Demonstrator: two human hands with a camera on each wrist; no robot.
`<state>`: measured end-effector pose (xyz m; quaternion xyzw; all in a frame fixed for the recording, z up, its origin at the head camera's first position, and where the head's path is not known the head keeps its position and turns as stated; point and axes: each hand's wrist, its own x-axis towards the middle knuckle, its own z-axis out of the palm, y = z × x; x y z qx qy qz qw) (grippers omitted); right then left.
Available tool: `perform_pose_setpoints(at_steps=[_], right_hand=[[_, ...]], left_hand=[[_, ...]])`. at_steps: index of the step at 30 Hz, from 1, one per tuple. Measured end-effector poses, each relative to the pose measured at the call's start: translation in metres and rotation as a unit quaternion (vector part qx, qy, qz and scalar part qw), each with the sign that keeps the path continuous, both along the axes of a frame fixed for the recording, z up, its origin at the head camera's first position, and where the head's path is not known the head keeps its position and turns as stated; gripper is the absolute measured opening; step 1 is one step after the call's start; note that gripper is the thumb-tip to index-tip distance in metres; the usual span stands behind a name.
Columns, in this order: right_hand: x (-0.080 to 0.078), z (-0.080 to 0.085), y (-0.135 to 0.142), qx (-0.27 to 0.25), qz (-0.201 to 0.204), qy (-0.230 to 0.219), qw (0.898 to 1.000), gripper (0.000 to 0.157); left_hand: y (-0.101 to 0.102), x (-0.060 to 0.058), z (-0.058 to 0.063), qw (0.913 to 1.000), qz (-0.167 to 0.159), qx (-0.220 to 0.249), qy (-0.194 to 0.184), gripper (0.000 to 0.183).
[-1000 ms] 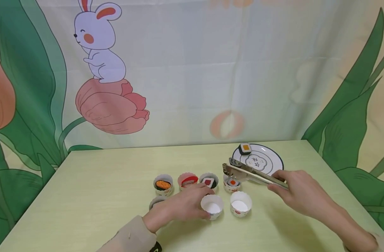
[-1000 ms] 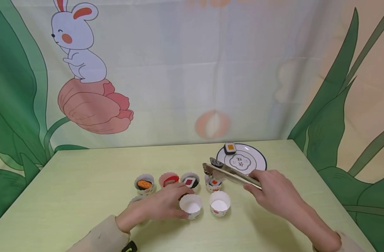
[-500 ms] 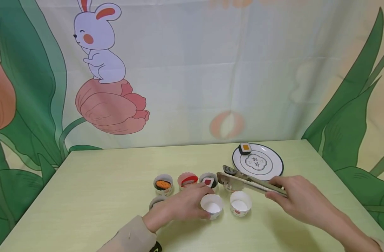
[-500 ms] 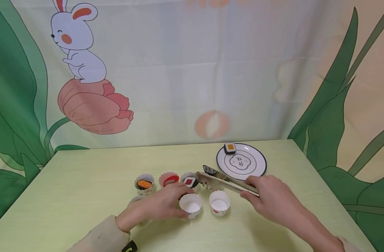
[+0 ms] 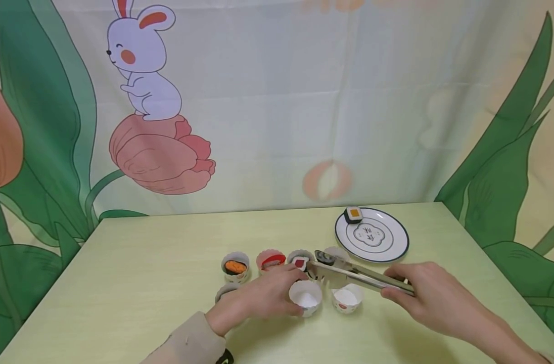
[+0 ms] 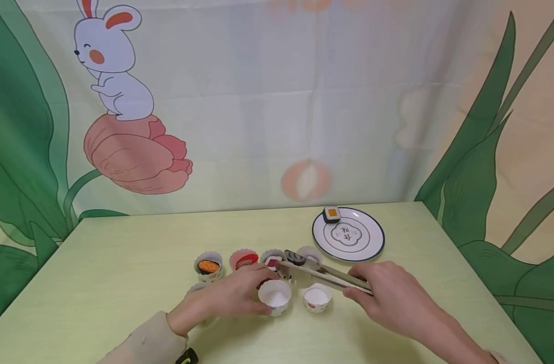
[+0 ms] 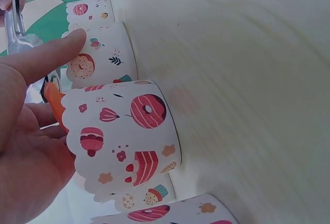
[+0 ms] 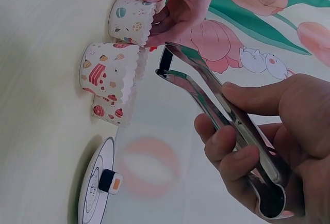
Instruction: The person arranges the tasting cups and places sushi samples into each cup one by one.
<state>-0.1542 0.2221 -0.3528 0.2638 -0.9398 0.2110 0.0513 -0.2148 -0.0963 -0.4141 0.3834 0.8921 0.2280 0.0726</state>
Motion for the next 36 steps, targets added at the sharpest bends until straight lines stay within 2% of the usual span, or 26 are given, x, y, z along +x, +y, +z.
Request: perform_pose_setpoints(at_steps=[8,16,23,30,36], right_hand=[[0.004,0.000,0.001,0.002,0.016,-0.011,1.000,0.015],[0.007,-0.005,-0.004,0.003,0.035,-0.012,0.999,0.014],[0.006,-0.007,-0.008,-0.001,0.054,0.000,0.999,0.013],[0.007,-0.008,-0.010,-0.003,0.050,-0.010,0.999,0.011],[0.006,-0.007,-0.012,0.002,0.037,-0.017,0.999,0.018]], left_hand=[[0.000,-0.001,0.000,1.0000,-0.005,0.001,0.003,0.045],[0.000,0.000,0.001,1.0000,0.003,-0.008,-0.001,0.040],[0.000,0.000,0.001,0.9998,0.007,-0.018,0.007,0.048],[0.000,0.000,0.002,0.9999,0.004,-0.010,0.001,0.048],[0.000,0.000,0.002,1.0000,0.003,-0.006,-0.004,0.050]])
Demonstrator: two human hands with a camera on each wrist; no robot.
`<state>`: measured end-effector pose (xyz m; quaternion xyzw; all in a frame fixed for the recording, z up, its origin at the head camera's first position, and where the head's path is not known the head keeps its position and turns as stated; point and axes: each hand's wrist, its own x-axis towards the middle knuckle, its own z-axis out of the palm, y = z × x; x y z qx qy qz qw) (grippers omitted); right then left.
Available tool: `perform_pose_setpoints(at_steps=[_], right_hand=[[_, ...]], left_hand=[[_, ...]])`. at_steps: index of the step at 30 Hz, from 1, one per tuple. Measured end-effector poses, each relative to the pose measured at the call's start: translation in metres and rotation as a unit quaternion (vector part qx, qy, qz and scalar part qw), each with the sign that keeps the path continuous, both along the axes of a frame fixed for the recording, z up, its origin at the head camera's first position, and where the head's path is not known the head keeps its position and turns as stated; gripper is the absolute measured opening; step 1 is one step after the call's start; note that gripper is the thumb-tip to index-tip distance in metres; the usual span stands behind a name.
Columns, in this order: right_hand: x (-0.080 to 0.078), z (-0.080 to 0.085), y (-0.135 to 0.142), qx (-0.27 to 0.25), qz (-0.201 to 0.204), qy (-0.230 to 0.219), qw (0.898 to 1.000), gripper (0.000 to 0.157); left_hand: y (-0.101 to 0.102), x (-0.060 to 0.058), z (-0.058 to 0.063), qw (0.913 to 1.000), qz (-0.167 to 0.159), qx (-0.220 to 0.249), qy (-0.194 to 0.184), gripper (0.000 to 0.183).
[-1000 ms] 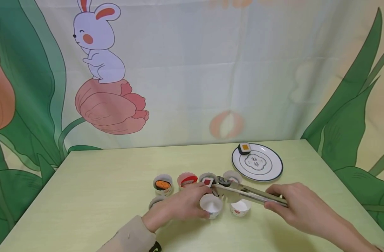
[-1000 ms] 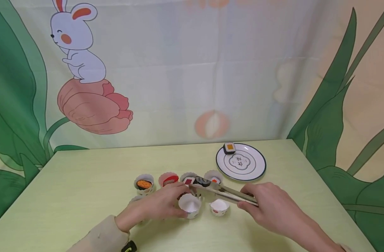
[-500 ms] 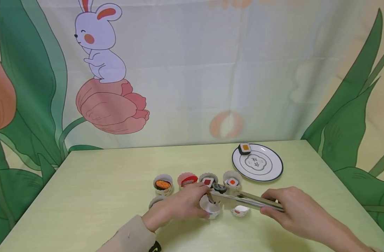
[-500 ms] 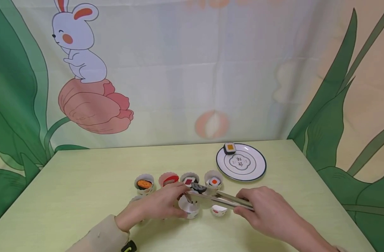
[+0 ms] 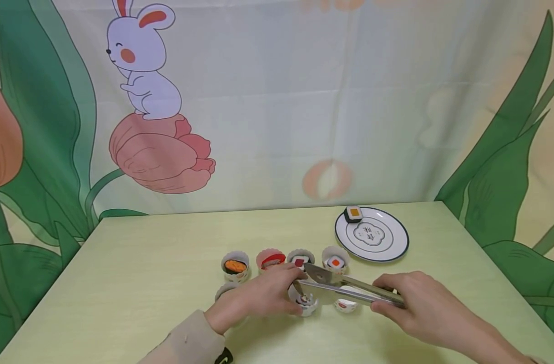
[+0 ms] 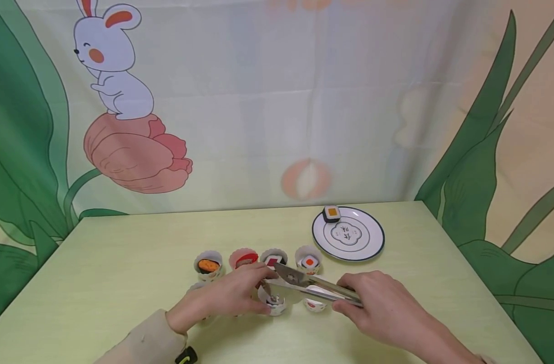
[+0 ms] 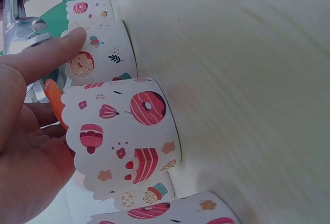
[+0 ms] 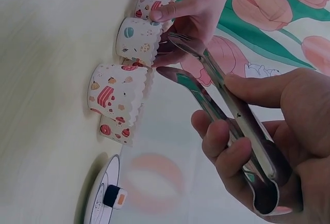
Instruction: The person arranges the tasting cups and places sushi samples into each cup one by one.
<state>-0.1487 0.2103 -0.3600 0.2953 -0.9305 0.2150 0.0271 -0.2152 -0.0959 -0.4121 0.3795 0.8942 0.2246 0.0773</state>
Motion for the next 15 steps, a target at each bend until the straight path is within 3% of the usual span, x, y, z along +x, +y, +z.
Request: perform_pose_setpoints(at_steps=[15], right_hand=[[-0.0015,0.0035,0.0098,-0.003,-0.025,0.009,1.000,0.017]], left_hand=[[-0.0001,-0.0004,-0.0018,0.9999,-0.007,0.004,0.005,0.044]])
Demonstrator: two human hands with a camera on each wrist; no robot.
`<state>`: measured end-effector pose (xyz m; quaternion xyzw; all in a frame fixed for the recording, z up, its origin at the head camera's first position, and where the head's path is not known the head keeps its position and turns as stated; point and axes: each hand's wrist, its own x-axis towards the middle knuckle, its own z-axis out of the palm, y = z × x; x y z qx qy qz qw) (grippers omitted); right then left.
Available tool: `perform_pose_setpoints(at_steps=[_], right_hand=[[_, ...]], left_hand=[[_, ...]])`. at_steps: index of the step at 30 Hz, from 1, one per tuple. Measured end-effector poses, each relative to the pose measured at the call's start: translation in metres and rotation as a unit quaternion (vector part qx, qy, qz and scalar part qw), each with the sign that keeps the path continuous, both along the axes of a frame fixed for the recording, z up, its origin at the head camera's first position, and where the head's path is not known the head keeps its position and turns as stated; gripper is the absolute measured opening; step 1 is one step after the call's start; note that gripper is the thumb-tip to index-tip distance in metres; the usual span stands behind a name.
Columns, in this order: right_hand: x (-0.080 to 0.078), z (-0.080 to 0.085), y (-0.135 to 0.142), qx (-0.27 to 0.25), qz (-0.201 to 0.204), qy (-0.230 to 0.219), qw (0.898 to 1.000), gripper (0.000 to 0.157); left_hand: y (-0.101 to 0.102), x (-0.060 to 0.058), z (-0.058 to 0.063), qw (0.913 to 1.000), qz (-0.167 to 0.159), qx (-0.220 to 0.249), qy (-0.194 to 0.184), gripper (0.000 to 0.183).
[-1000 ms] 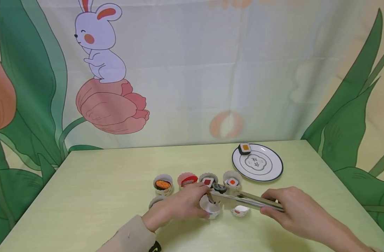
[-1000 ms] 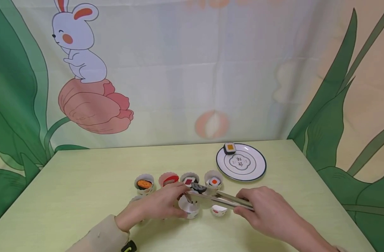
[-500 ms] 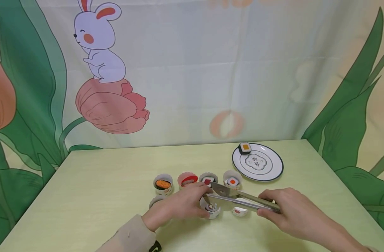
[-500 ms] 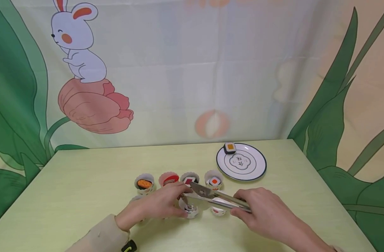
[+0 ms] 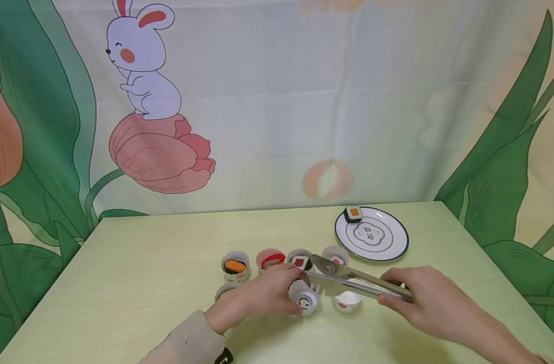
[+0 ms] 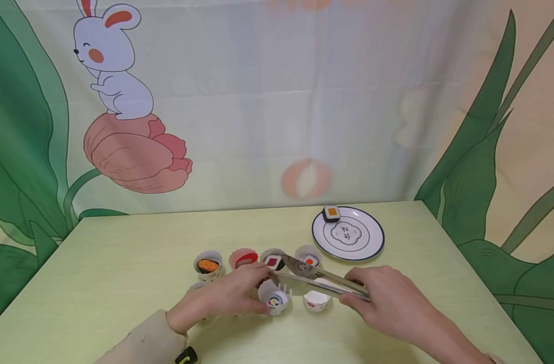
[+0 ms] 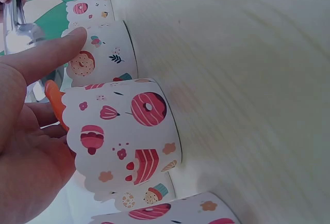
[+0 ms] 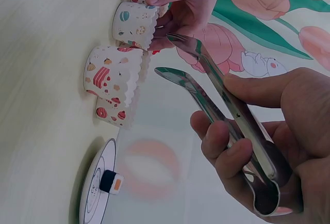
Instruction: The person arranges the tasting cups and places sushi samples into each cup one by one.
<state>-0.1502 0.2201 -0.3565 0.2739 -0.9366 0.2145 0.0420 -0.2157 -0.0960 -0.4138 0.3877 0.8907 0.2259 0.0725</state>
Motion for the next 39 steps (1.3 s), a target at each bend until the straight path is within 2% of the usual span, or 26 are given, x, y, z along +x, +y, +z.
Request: perform_pose_setpoints(at_steps=[14,22,31,39], right_hand=[[-0.014,-0.003,0.010,-0.001,-0.061,0.007,0.998,0.023],[-0.022,-0.005,0.016,0.001,-0.082,0.005,0.997,0.023],[-0.033,-0.009,0.023,0.010,-0.106,0.021,0.994,0.028],[-0.041,-0.011,0.027,0.014,-0.116,0.020,0.993,0.031]], left_hand=[[0.001,0.002,0.001,0.9999,0.000,-0.014,0.009,0.052],[0.002,0.004,0.004,0.9995,0.000,-0.028,0.012,0.056],[0.005,0.006,0.005,0.9990,0.021,-0.035,-0.016,0.064],[0.007,0.007,0.005,0.9989,0.026,-0.034,-0.017,0.064]])
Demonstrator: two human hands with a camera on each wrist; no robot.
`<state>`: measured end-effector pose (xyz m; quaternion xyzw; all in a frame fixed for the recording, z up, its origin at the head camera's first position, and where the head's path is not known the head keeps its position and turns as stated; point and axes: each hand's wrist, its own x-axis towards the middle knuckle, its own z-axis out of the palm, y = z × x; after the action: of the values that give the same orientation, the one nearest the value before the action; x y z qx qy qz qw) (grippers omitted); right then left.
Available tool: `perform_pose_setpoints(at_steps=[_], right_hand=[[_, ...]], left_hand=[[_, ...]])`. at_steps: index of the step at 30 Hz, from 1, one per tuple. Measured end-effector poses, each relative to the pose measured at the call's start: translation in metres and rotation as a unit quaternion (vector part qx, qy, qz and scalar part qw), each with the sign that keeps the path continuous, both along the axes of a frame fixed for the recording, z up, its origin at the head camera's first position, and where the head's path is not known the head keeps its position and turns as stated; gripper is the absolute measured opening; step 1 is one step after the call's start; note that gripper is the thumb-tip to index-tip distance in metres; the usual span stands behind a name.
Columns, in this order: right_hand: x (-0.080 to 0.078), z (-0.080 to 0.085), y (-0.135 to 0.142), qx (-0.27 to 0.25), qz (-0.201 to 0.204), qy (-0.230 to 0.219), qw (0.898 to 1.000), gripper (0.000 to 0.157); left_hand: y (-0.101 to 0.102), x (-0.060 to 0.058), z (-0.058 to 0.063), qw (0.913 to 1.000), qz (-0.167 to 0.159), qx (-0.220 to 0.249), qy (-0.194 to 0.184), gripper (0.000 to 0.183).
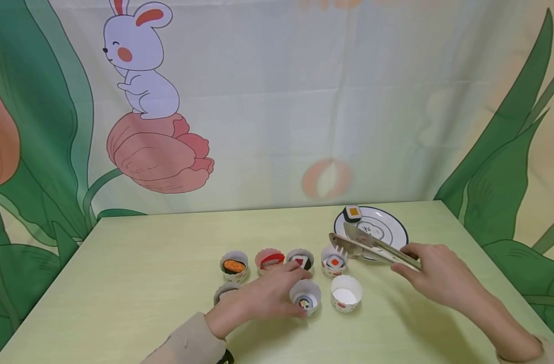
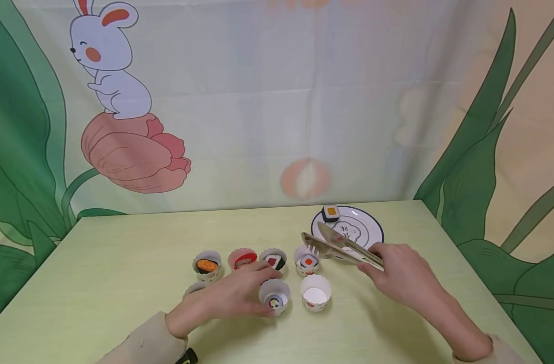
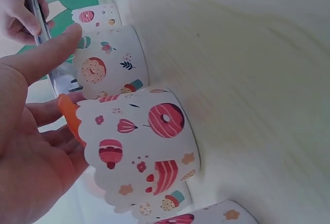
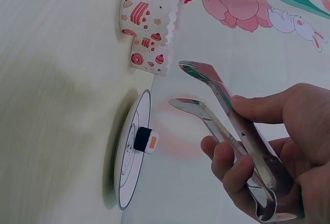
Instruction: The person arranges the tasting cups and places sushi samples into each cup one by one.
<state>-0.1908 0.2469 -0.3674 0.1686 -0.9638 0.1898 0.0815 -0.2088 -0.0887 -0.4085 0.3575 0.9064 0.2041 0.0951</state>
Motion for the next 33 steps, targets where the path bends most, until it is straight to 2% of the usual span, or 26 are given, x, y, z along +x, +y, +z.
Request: perform_pose_setpoints(at_steps=[5,13,21,27,33], right_hand=[[-0.006,-0.002,0.002,-0.003,-0.011,-0.005,1.000,0.034],[-0.017,-0.007,0.009,-0.005,-0.019,-0.003,1.000,0.034],[-0.031,-0.013,0.015,-0.007,-0.031,-0.010,0.999,0.032],[-0.041,-0.017,0.018,-0.008,-0.050,-0.031,0.998,0.036],[-0.050,-0.018,0.021,-0.005,-0.062,-0.048,0.997,0.039]], left_hand=[[0.001,0.002,0.003,0.9999,-0.002,0.001,0.012,0.062],[0.006,0.006,0.007,0.9977,-0.022,0.024,0.060,0.058],[0.013,0.007,0.012,0.9977,-0.014,0.027,0.060,0.059],[0.018,0.006,0.012,0.9986,-0.017,0.037,0.033,0.058],[0.024,0.005,0.010,0.9989,-0.027,0.027,0.029,0.060]])
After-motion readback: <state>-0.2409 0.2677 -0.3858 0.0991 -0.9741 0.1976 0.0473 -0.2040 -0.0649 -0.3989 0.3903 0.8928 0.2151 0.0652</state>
